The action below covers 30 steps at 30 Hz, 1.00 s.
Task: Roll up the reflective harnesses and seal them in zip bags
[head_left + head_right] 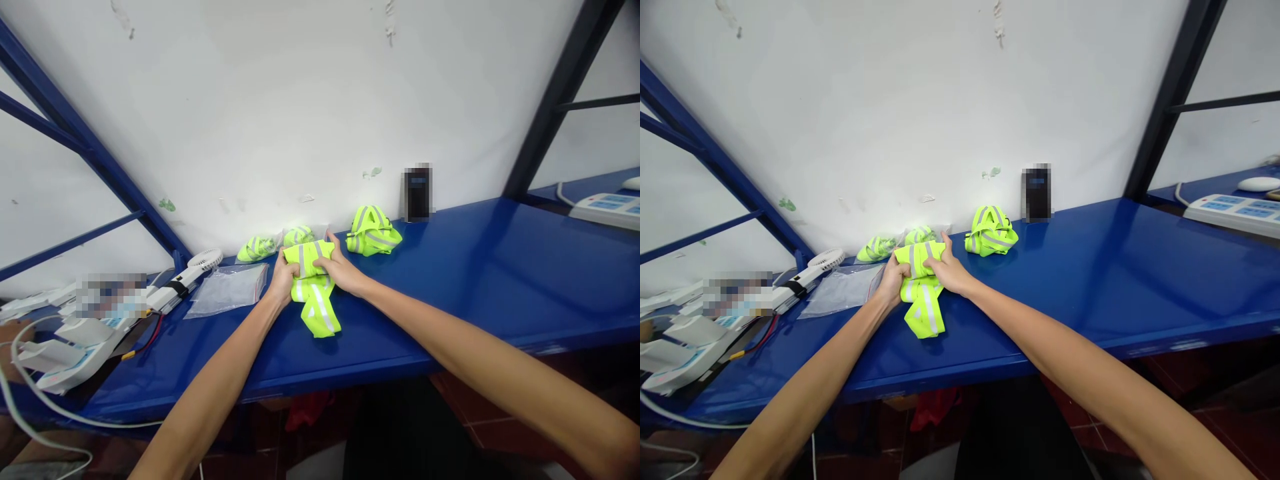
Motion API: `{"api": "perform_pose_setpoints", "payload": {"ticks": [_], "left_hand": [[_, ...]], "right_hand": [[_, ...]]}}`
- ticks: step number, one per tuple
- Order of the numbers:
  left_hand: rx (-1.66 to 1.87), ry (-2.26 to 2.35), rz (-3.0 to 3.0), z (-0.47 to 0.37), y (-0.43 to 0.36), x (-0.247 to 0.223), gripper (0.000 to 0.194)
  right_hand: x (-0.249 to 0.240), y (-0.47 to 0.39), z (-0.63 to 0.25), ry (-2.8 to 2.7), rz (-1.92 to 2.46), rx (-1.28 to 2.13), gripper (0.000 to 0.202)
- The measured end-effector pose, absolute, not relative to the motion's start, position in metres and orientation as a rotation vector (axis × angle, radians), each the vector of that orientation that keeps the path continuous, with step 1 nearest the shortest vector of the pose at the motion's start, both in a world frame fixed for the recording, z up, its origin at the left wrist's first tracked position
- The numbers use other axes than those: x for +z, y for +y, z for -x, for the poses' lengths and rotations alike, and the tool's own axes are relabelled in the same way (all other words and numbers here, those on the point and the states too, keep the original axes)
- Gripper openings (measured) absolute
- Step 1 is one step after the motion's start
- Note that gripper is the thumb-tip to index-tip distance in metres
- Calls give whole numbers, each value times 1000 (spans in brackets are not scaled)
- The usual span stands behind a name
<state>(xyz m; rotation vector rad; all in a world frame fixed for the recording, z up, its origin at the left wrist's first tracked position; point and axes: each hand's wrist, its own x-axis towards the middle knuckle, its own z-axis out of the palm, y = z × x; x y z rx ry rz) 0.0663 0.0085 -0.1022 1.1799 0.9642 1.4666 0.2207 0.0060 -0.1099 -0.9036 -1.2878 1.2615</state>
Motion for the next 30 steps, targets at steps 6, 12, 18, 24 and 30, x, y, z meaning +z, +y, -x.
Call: {"api": "perform_pose_setpoints", "payload": {"ticks": [6, 12, 18, 24, 30], "left_hand": [[1508, 910, -1123, -73, 11, -107, 39], [1427, 842, -1096, -70, 12, -109, 48], [1345, 781, -1044, -70, 10, -107, 73], [1098, 794, -905, -74, 3, -101, 43], [1056, 765, -928, -70, 4, -102, 35]], "right_hand": [[-107, 13, -226, -1343, 938, 1207, 85], [-106, 13, -230, -1378, 622, 1302, 55], [-105, 16, -230, -1272, 578, 1228, 49], [-102, 21, -236, -1231, 493, 1254, 47], [-106, 22, -238, -1331, 567, 1187, 39]]}}
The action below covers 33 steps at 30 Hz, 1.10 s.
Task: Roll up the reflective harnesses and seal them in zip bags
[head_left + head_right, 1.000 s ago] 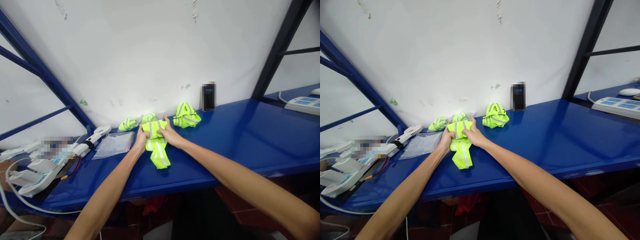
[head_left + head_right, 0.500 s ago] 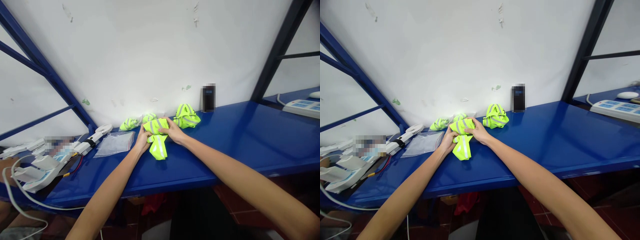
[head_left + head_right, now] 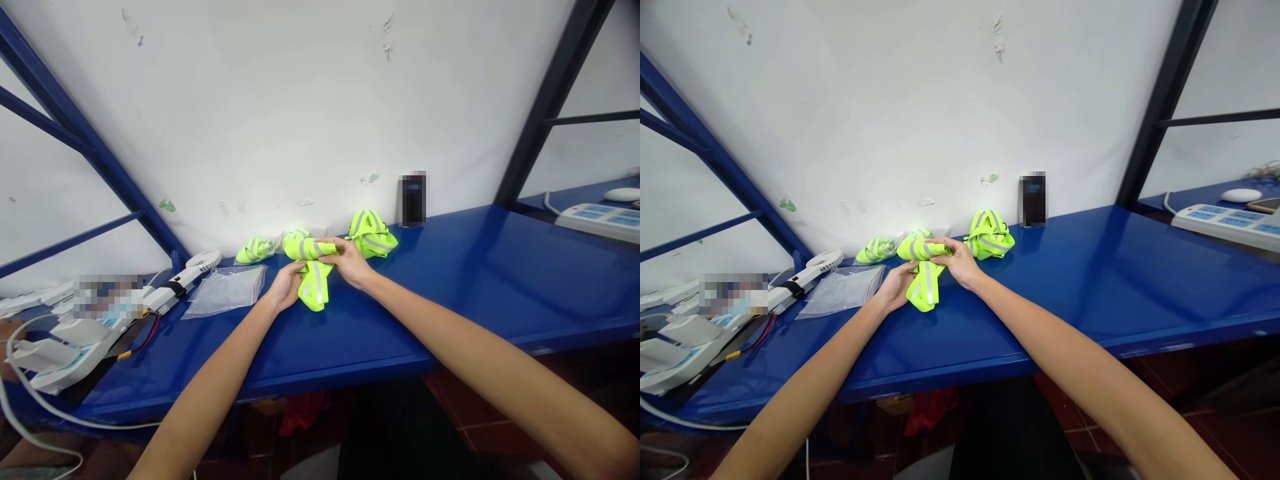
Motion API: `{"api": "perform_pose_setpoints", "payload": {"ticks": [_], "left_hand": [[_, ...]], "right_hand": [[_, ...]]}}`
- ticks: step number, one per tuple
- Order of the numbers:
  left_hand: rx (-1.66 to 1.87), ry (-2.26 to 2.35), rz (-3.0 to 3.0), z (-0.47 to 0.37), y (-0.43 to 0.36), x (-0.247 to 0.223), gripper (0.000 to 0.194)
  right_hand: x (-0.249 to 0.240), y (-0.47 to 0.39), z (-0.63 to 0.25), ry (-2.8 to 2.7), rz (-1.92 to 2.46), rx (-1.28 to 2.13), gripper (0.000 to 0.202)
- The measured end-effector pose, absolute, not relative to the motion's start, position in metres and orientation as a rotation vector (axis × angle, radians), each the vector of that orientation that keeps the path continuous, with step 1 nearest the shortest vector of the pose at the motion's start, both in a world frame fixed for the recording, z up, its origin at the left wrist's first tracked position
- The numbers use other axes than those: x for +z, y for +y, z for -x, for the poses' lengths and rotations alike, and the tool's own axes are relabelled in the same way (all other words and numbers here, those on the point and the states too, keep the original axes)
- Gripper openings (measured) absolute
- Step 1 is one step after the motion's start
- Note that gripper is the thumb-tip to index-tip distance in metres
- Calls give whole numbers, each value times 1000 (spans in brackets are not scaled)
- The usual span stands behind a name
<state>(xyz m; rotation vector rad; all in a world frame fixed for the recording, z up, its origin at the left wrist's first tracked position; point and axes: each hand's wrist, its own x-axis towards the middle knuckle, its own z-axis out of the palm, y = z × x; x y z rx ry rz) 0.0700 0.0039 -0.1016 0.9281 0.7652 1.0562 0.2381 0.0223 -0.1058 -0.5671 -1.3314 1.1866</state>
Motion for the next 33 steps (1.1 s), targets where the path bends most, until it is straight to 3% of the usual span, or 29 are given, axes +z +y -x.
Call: {"api": "perform_pose_setpoints", "payload": {"ticks": [9, 17, 25, 32, 33], "left_hand": [[1236, 845, -931, -75, 6, -112, 42], [1117, 655, -871, -73, 1, -101, 37], [1056, 498, -867, -69, -7, -93, 52], [1111, 593, -1020, -68, 0, -104, 42], [1098, 584, -1045, -66, 0, -105, 43]], "right_hand": [[-89, -1, -245, -1810, 541, 828, 23], [-89, 5, -245, -1668, 608, 752, 16], [-91, 1, -246, -1672, 645, 622, 13], [-89, 9, -251, -1492, 619, 1054, 4], [-90, 10, -251, -1408, 626, 1121, 18]]}}
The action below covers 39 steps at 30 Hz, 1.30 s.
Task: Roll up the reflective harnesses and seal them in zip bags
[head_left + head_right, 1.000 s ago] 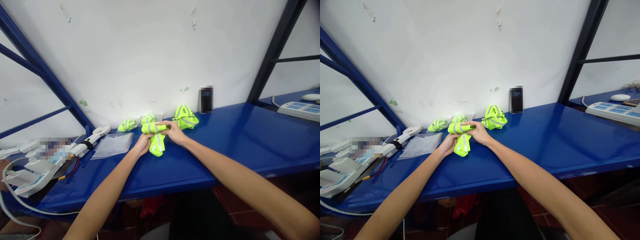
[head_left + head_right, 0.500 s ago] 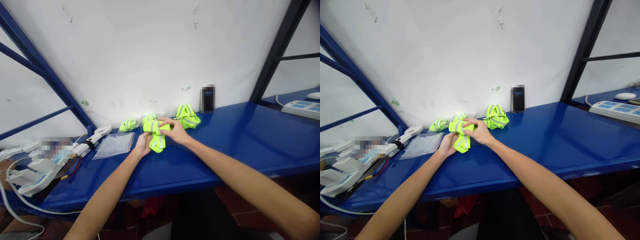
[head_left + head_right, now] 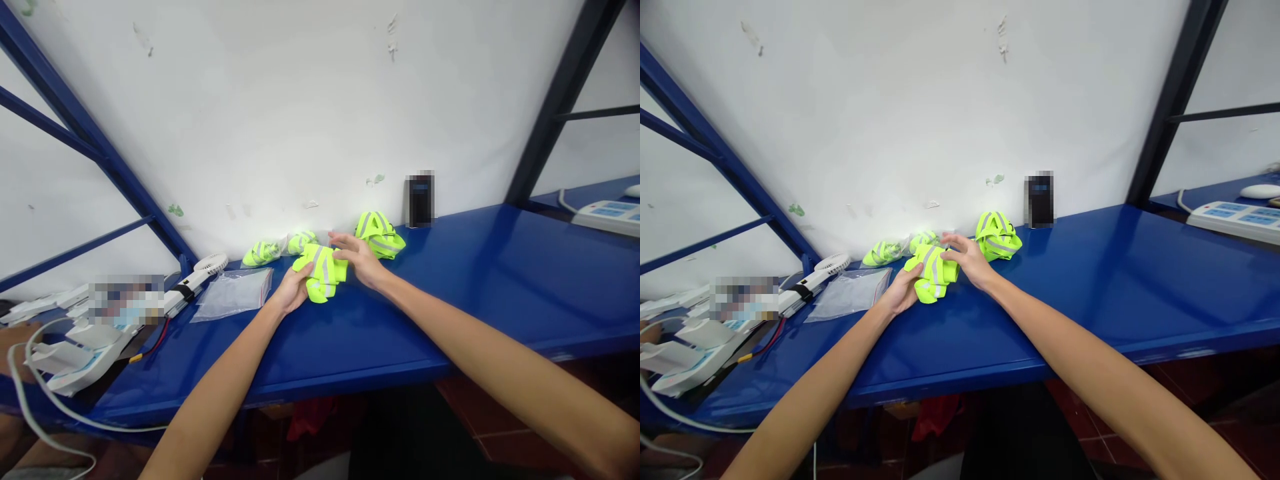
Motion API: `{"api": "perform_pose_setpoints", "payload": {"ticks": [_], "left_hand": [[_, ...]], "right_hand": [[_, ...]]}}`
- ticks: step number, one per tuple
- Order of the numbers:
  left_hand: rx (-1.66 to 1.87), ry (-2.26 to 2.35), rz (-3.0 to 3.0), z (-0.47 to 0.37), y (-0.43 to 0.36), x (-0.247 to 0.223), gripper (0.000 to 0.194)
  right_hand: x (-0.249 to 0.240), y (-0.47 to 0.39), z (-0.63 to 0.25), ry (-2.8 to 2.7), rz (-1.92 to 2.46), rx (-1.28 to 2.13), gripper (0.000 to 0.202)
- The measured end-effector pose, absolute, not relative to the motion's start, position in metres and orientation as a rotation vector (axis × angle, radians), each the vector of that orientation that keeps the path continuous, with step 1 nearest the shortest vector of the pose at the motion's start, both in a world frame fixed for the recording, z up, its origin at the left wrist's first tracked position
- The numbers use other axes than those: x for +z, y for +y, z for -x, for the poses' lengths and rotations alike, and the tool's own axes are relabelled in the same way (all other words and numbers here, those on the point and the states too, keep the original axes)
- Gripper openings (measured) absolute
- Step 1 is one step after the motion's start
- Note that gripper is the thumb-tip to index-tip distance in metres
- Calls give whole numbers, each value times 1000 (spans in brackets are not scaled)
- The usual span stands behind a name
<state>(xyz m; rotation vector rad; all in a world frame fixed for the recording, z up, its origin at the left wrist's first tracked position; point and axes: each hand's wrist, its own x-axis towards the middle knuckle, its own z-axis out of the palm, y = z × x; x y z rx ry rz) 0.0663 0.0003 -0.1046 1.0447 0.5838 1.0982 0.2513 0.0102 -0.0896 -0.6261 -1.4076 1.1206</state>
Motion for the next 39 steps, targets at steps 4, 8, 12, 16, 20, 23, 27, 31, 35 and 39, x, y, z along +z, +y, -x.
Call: {"api": "perform_pose_setpoints", "payload": {"ticks": [4, 8, 12, 16, 20, 23, 27, 31, 35, 39], "left_hand": [[1030, 565, -1098, -61, 0, -108, 48], [1040, 597, -1096, -65, -1, -111, 49], [1161, 651, -1061, -73, 1, -110, 49], [1170, 631, -1060, -79, 0, -108, 49], [1134, 733, -1112, -77, -1, -109, 58], [1114, 827, -1127, -75, 1, -111, 59], [1144, 866, -1112, -75, 4, -114, 37], [1110, 806, -1072, -74, 4, -114, 31], [1088, 758, -1043, -72, 1, -113, 54], [1090, 773, -1077, -72, 0, -111, 62]], "right_hand": [[-90, 11, -252, -1389, 749, 1363, 71], [-87, 9, -256, -1532, 773, 1425, 50], [-89, 11, -254, -1619, 804, 1057, 46], [-97, 12, -246, -1673, 811, 769, 46], [-99, 10, -242, -1678, 841, 525, 45], [-100, 8, -242, -1643, 898, 394, 44], [-105, 6, -240, -1743, 864, 298, 43], [-110, 7, -238, -1905, 836, 214, 43], [-113, 7, -240, -2038, 955, 246, 47], [-113, 6, -244, -2070, 979, 252, 66]]}}
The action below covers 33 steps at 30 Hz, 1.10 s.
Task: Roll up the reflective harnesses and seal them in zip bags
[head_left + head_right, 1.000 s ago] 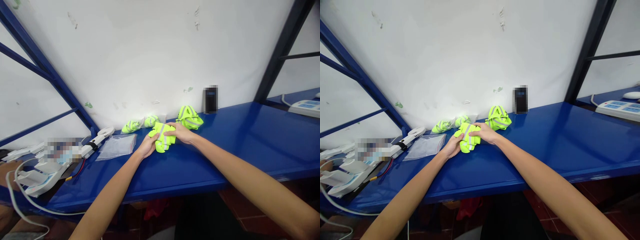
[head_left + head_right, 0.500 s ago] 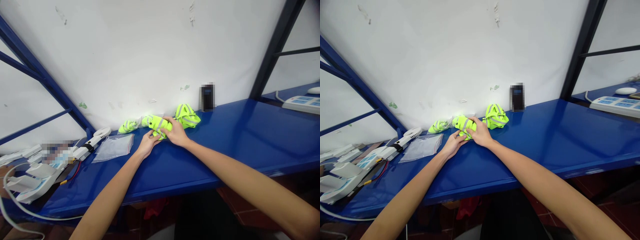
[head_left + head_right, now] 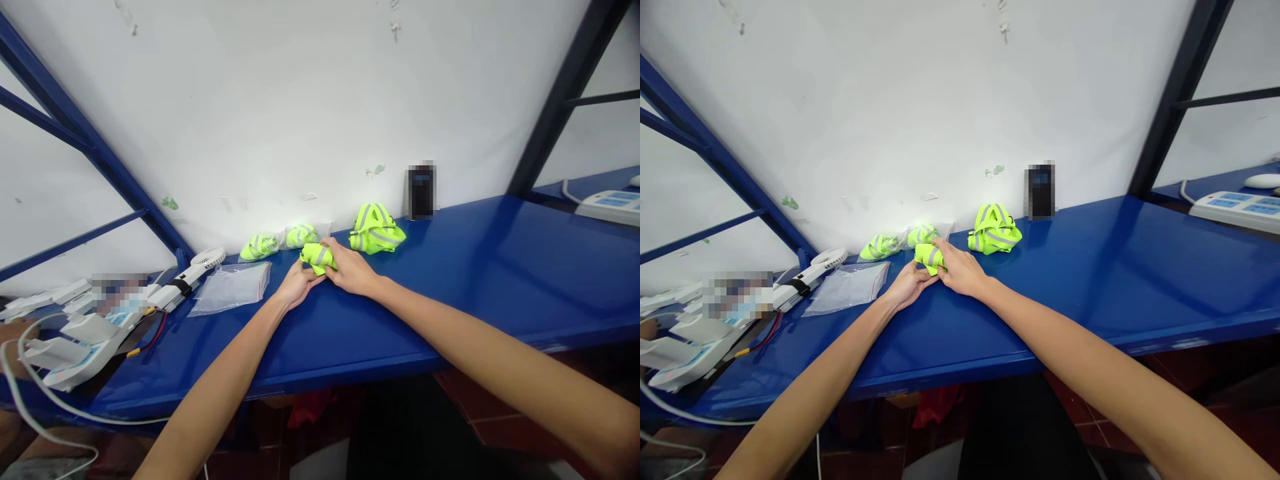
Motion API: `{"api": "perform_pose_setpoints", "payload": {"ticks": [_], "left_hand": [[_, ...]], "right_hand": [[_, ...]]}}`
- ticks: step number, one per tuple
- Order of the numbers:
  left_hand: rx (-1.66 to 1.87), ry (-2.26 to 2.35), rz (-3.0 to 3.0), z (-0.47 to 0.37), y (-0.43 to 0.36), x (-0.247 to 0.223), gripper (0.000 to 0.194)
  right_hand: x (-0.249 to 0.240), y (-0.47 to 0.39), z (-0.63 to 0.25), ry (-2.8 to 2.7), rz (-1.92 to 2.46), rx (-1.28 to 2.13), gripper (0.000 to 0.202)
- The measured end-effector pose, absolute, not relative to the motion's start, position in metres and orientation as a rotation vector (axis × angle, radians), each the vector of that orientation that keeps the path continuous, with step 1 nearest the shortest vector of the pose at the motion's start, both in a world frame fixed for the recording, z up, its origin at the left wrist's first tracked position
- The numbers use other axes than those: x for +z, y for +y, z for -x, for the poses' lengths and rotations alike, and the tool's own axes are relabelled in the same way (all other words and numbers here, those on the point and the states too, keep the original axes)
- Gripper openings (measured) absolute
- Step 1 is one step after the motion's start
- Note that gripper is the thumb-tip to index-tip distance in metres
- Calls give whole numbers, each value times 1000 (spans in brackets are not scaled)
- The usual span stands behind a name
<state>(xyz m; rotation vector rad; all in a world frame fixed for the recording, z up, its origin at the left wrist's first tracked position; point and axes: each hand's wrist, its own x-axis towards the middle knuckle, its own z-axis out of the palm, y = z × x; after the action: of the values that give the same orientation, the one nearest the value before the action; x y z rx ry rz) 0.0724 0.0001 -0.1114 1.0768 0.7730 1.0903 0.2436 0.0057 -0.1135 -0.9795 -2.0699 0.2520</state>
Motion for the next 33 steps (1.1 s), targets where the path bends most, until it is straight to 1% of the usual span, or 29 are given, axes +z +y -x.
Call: {"api": "perform_pose_setpoints", "payload": {"ticks": [2, 3, 7, 9, 13, 17, 19, 23, 25, 27, 29, 31, 33], "left_hand": [[1072, 776, -1109, -72, 0, -112, 56], [1058, 786, -1131, -72, 1, -113, 54], [1032, 873, -1260, -72, 2, -118, 54], [1061, 927, -1320, -72, 3, -120, 54], [1095, 1031, -1458, -75, 0, -118, 51], [1154, 1039, -1506, -78, -5, -113, 50], [1163, 1056, -1494, -78, -4, -112, 53], [1111, 1102, -1455, -70, 5, -106, 57], [1154, 1173, -1499, -62, 8, -98, 59], [1299, 1375, -1739, -50, 7, -86, 53], [1335, 1764, -2090, -35, 5, -73, 42], [1112, 2249, -2245, -19, 3, -61, 41], [790, 2569, -2164, -2, 4, -55, 44]], "right_hand": [[-113, 6, -247, -2063, 951, 259, 74], [-112, 6, -248, -2053, 942, 273, 74], [-104, 6, -256, -2016, 903, 436, 59], [-100, 5, -259, -2005, 857, 532, 57], [-94, 4, -261, -2003, 736, 667, 67], [-96, 6, -261, -1972, 672, 773, 70], [-99, 5, -257, -1925, 701, 789, 65], [-103, 3, -245, -1730, 754, 784, 50], [-103, 2, -241, -1659, 792, 763, 52], [-102, 2, -240, -1614, 840, 725, 58], [-101, 2, -242, -1590, 894, 711, 59], [-100, 1, -244, -1590, 944, 727, 54], [-99, 0, -245, -1596, 974, 745, 49]]}}
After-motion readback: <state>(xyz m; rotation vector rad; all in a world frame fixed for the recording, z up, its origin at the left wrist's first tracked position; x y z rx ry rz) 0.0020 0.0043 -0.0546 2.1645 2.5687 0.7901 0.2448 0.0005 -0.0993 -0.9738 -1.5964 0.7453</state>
